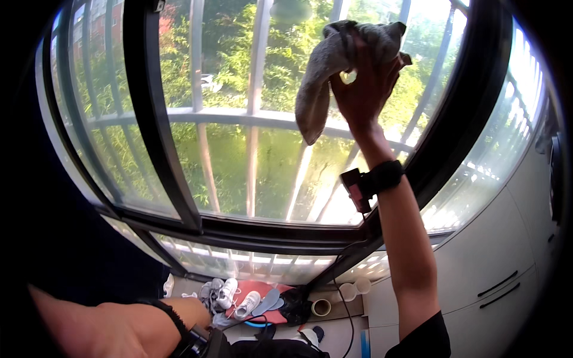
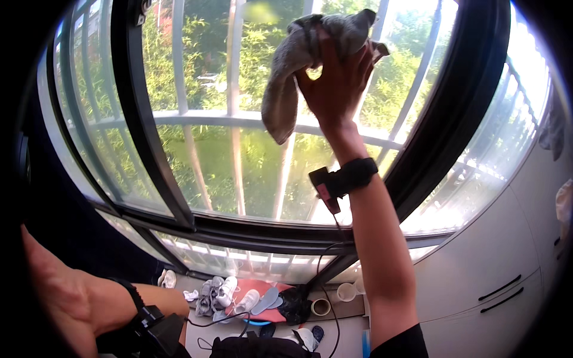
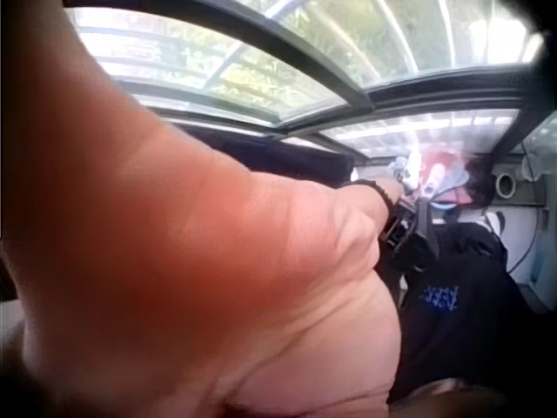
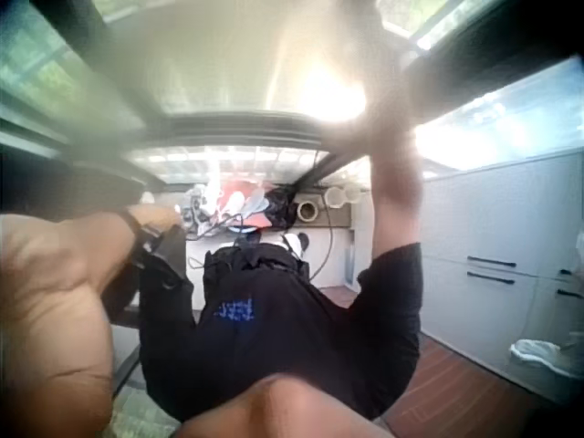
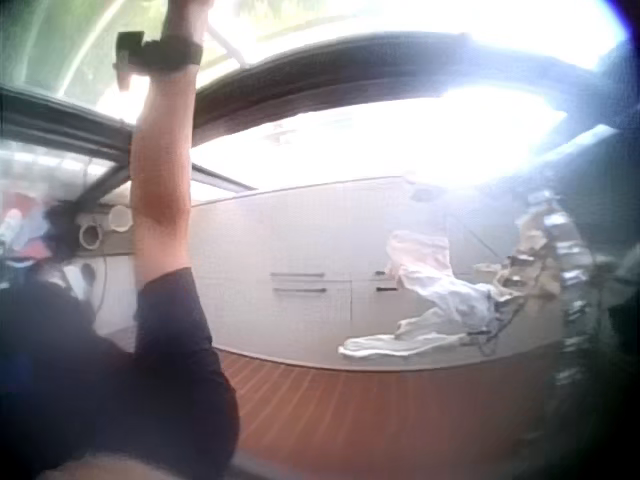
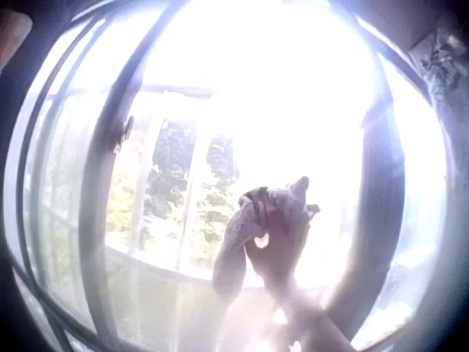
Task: The person cleans a large window and its frame using a grey cloth. They wipe the glass surface and the surrounding frame, moving around the window to reach different sections. The person also briefly opens a cabinet door and wipes its edge before returning to the window.
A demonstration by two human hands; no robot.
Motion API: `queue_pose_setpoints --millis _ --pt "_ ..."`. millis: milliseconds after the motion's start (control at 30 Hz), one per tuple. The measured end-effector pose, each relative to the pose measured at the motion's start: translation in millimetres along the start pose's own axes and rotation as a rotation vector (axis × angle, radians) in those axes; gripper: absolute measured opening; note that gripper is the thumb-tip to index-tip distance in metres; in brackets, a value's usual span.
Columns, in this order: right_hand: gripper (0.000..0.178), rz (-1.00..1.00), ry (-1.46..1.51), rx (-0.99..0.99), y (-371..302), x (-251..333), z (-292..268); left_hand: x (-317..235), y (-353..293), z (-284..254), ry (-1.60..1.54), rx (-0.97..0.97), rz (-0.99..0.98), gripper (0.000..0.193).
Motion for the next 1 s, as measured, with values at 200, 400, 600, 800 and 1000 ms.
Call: queue_pose_setpoints --millis 200,400,600,800,1000 --pt "0.071 -0.053 0.003 0.067 8 3 -6 -4 3 0 0.005 -0.022 -0.004 0.045" --pt "0.052 0.132 0.057 0.272 1 5 -11 -9 13 13 0.02 -0.022 0.052 0.047" --pt "0.047 0.031 0.109 0.229 -46 4 -36 8 46 68 0.002 -0.021 0.172 0.048" --pt "0.056 -0.114 -0.039 0.324 -86 -7 -56 119 -61 136 0.411 0.334 0.169 0.053" --pt "0.04 -0.04 -0.11 0.377 -92 -35 -106 263 -160 205 0.585 0.763 -0.155 0.075"
Point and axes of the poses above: each hand's wrist, its own y-axis towards the middle knuckle, its own z-axis out of the palm, x = y × z, the point moved 7 cm from there along y, towards the middle knuckle, and after that the axes turned 1 degree about y, right-handed, at the moved point
